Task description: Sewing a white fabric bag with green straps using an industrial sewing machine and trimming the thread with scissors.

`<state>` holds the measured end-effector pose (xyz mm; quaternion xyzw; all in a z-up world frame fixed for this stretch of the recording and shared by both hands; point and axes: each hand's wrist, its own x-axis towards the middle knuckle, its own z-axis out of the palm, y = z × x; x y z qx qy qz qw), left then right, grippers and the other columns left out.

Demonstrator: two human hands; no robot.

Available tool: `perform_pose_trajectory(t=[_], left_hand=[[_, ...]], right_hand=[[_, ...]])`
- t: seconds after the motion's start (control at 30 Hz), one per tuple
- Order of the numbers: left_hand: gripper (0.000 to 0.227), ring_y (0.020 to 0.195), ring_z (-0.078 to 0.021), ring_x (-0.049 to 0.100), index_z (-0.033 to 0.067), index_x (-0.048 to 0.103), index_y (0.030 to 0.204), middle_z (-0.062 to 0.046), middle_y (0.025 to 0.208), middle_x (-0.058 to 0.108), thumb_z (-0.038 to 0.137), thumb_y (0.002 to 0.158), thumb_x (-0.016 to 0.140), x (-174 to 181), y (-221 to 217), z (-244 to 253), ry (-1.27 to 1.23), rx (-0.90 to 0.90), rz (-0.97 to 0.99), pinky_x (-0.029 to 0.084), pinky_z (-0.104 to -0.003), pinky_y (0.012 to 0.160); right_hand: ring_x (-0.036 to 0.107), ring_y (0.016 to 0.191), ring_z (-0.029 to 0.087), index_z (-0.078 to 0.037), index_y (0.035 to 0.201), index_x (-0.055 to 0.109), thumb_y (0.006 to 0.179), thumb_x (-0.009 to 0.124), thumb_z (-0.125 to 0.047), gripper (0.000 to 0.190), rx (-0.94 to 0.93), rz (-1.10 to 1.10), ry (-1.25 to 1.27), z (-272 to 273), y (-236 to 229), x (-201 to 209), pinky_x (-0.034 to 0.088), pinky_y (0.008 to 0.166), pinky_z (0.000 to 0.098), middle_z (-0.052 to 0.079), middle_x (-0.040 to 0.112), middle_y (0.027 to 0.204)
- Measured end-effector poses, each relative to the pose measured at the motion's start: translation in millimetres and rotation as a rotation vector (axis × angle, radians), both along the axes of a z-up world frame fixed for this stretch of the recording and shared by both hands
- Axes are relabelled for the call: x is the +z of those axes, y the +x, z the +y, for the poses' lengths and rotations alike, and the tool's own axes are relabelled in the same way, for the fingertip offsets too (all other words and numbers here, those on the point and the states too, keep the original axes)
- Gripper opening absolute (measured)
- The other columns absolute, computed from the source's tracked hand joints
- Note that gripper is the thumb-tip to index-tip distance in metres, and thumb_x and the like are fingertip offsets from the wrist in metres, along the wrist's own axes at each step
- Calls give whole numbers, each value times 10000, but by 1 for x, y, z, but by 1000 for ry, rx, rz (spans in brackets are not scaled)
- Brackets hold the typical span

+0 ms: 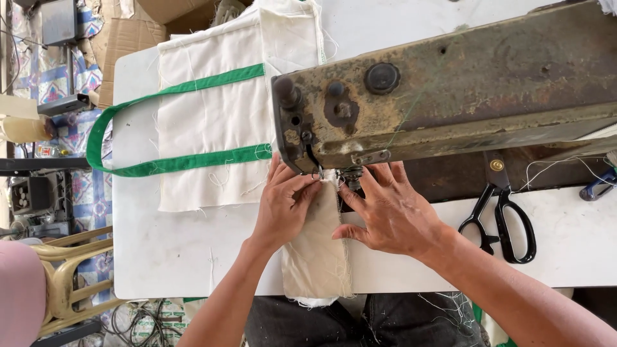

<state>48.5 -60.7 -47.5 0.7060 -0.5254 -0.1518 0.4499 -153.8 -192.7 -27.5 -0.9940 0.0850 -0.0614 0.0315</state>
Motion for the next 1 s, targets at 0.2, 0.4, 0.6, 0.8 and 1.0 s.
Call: perform_pose_trajectory(t=[0.2,0.4,0.6,0.8,1.0], left_hand=[[109,990,-344,694,94,819,968,-132,863,712,144,955,723,2,1,-5,36,19,44,283,-557,1213],[129,952,-311,698,192,835,1023,-92,831,700,163,927,754,-3,-9,-7,-46,21,-77,390,-523,1145],[125,1028,-379,669,182,823,1028,-143,940,711,151,929,753,-4,-8,-4,-131,7,-120,390,-570,1127],[114,1136,-374,620,164,807,1032,-132,1102,712,166,928,760,26,-10,-6,-125,-64,-238,315,-586,1173],[162,1032,-282,593,119,781,1078,-49,1070,709,187,932,759,63,-3,-5,-77,-120,-362,300,-585,1203]], right_hand=[[515,1167,431,-165,1204,731,949,332,-819,807,8,-61,22,-4,-1,3,396,947,564,152,568,948],[527,1130,416,-149,1185,731,954,341,-812,804,4,-96,27,-6,-3,5,395,945,555,150,582,952],[456,1280,440,-116,1260,687,985,345,-764,783,46,-121,31,-4,-2,2,393,939,550,140,605,1110],[425,1308,403,-72,1350,617,981,346,-757,824,67,-127,5,-4,2,20,438,899,550,79,541,1402],[464,971,332,-24,1367,603,1005,301,-732,850,95,-80,98,-3,9,38,429,761,528,15,467,1538]])
